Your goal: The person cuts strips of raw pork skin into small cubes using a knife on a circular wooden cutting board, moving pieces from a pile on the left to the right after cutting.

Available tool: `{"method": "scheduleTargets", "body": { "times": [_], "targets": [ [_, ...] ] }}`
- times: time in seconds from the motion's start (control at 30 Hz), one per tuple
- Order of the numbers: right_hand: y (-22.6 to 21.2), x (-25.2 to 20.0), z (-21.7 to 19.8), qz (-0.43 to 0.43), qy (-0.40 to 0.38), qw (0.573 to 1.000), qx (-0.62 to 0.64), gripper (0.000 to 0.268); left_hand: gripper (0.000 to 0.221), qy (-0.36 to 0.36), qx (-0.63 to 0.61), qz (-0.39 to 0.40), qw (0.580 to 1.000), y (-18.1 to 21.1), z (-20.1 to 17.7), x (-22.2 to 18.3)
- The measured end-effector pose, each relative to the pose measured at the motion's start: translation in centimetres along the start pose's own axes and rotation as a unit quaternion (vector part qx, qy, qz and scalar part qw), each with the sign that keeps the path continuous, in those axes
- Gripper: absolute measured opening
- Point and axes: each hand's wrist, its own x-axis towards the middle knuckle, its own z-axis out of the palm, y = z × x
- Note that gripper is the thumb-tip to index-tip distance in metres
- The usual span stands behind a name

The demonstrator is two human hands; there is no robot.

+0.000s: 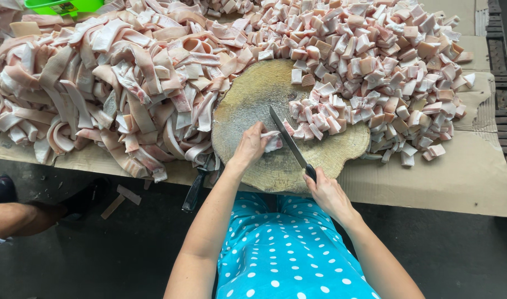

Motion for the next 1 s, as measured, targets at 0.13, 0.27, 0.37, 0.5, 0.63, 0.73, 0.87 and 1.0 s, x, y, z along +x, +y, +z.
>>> {"method": "scheduleTargets", "body": {
  "times": [0.13, 0.27, 0.37, 0.5, 0.63, 0.73, 0.87, 1.0],
  "targets": [
    [-0.4, 1.6, -0.3, 0.063, -0.013, 0.998, 0.01, 0.04, 0.012, -0.039, -0.075, -0.135, 0.987, -0.7, 0.0, 1.2],
    [-1.2, 1.1, -0.7, 0.03, 0.031, 0.999, 0.027, 0.042, 0.012, 0.062, -0.027, -0.087, 0.994, -2.8, -1.6, 2.4],
    [-2.5, 0.0, -0.1, 0.025, 0.006, 0.999, 0.037, 0.042, 0.014, 0.073, 0.041, -0.029, 0.996, -2.8, -1.5, 3.1],
    [-3.4, -1.3, 1.4, -0.011, 0.001, 1.0, 0.007, 0.044, 0.016, 0.042, 0.095, -0.049, 0.993, -2.2, -1.3, 2.9],
    [-2.9, -1.6, 2.3, -0.001, -0.005, 0.999, -0.032, 0.042, 0.014, 0.044, 0.111, -0.04, 0.992, -2.6, -1.2, 3.0],
    [-2.2, -0.9, 2.6, -0.028, 0.005, 0.998, -0.06, 0.039, 0.016, 0.047, 0.111, -0.033, 0.992, -3.4, -0.8, 3.4],
    [-2.1, 1.6, 2.5, -0.057, -0.001, 0.998, -0.032, 0.039, 0.013, 0.039, 0.113, -0.043, 0.992, -4.0, -0.8, 4.4],
    [-3.3, 5.5, 2.3, -0.029, -0.046, 0.998, -0.009, 0.04, 0.01, 0.004, 0.089, -0.082, 0.993, -3.5, -1.5, 4.9]
  ]
}}
